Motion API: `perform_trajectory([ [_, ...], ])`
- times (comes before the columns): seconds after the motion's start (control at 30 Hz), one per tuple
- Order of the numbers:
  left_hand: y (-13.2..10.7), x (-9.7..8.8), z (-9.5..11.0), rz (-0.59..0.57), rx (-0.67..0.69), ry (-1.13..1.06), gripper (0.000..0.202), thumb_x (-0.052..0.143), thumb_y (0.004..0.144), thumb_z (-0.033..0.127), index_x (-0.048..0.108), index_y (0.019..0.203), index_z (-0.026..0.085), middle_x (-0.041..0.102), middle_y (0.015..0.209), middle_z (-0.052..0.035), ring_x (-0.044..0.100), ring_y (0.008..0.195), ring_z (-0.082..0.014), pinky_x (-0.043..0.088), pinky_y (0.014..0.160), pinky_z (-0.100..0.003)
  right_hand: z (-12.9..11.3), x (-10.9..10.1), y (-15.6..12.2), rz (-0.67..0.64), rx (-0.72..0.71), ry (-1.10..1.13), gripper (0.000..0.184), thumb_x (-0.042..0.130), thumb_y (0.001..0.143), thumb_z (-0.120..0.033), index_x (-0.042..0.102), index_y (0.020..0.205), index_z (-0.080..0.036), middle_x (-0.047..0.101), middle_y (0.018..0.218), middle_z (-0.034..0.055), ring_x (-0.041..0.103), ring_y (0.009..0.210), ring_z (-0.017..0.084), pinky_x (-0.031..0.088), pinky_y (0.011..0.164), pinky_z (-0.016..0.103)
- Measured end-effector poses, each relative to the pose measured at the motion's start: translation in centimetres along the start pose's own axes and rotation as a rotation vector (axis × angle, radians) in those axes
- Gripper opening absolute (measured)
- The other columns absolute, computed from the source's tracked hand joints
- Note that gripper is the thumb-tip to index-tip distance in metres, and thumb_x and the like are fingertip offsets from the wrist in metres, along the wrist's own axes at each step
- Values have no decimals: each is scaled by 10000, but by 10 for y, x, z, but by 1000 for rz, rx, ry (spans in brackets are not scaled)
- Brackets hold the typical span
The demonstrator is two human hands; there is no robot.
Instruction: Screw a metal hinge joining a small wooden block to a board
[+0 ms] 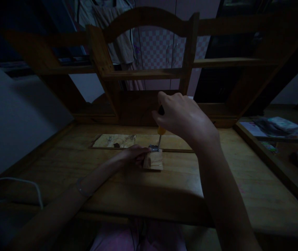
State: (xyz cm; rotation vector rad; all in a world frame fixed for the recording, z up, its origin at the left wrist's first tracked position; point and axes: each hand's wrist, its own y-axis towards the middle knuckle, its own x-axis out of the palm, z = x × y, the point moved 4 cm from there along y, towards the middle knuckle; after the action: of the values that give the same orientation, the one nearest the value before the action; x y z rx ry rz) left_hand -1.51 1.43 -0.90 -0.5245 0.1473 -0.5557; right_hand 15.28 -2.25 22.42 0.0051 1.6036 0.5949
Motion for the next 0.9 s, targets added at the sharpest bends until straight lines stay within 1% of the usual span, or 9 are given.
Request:
perform_trajectory([
  [0.07,-3,1,2,-2,6,-8,564,683,813,605,438,519,190,382,412,61,418,351,-96,473,453,-274,2,1,0,-33,-31,66,358,561,892,-427,595,1168,-201,697,912,97,659,883,301,472,762,396],
  [0.2,-2,-1,1,-23,31,16,582,690,796,618,427,501,191,386,414,53,432,355,-98,455,444,-269,-4,0,0,-60,-169,201,375,576,878,-342,573,1237,-235,679,1161,84,627,1076,286,469,879,384],
  [0.3,3,-4,-3,-66,70,16,588,696,775,641,425,512,190,401,433,53,451,364,-98,449,439,-261,-12,1,-1,-60,-205,224,309,554,906,-299,589,1208,-242,697,1082,66,646,1013,267,466,850,368],
  [0.4,8,-4,-7,-92,76,6,594,681,778,660,417,521,194,388,435,61,446,360,-97,457,445,-264,-15,2,-1,-27,-158,182,257,548,937,-323,601,1171,-229,695,950,66,657,871,256,458,769,361],
  [0.5,8,-3,-8,-72,44,22,603,676,774,675,406,519,200,364,422,67,435,357,-97,449,443,-266,-12,3,-1,23,-99,120,246,553,946,-364,615,1128,-211,673,861,74,644,802,261,450,736,373],
  [0.57,6,-3,-6,-44,42,37,613,675,766,687,404,510,200,369,418,62,438,362,-99,444,444,-265,-10,4,0,43,-105,127,268,577,930,-371,605,1147,-217,674,882,75,643,827,268,456,756,382],
  [0.7,2,-4,-3,-39,85,46,609,695,739,691,425,512,195,391,422,56,453,375,-99,442,452,-260,-12,6,1,18,-212,257,447,619,876,-302,509,1306,-246,676,1070,74,636,961,268,470,809,370],
  [0.77,2,-5,-5,-61,95,34,601,699,734,695,432,531,196,401,428,58,466,383,-101,439,455,-255,-14,6,1,-4,-238,298,481,617,861,-270,492,1326,-257,678,1058,63,636,951,259,472,783,355],
  [0.9,7,-6,-8,-111,99,30,613,675,749,711,415,528,202,410,430,56,489,394,-105,451,463,-254,-14,6,2,-33,-249,335,453,627,843,-244,525,1283,-268,685,980,40,642,873,238,464,744,342],
])
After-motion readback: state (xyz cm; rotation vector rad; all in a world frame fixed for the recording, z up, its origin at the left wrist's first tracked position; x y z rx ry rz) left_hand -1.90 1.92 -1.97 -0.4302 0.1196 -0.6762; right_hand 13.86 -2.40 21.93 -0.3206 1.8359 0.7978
